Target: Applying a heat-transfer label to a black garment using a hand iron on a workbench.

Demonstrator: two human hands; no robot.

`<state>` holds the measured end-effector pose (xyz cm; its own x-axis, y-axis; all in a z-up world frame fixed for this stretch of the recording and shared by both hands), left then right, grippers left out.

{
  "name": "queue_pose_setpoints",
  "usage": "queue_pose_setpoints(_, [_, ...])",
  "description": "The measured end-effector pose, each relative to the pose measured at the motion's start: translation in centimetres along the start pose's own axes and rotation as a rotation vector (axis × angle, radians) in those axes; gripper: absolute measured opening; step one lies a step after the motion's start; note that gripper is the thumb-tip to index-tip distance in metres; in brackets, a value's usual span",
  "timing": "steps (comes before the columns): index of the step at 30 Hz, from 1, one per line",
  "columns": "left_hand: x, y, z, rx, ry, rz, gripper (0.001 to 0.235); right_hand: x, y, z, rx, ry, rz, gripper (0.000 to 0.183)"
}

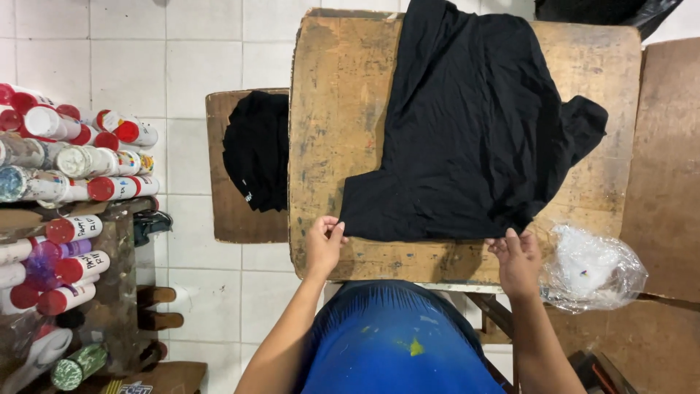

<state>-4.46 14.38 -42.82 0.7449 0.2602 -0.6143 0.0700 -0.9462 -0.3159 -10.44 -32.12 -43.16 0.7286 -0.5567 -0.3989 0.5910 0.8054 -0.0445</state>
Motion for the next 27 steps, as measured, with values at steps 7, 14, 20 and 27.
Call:
queue_pose_setpoints(7, [-2.3,0.5,-2.0,0.569,0.061,0.056,0.018,0.5,-3.7,-2.9,-0.553,0.021,0.107,0.015])
queue_pose_setpoints(14, [-0.1,0.2,-9.2,0.336,0.118,-0.076,0.034,-2.6,7.7,8.4,-0.943,-0.507,0.032,0.040])
queue_pose_setpoints(20, [6.2,3.8,-5.2,0.348,0.040,-0.051,0.027,-2.2,26.0,11.3,-0.885,-1.100,0.692,0.013])
queue_pose_setpoints(27, [1.4,3.6,-8.0,0.083,0.300,0.035,0.015,0.0,32.4,8.4,-1.350,-1.244,1.040,0.021])
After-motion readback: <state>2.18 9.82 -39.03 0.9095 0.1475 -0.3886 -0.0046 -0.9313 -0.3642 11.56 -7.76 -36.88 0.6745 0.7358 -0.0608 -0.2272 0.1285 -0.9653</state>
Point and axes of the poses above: each hand's wrist, its own x-axis towards the middle knuckle, its own y-axis out of the palm, z = x × y, the point moved 9 cm from there along x, towards the middle knuckle, and after that the axes turned 5 degrees about -y, right-handed, at the moved point
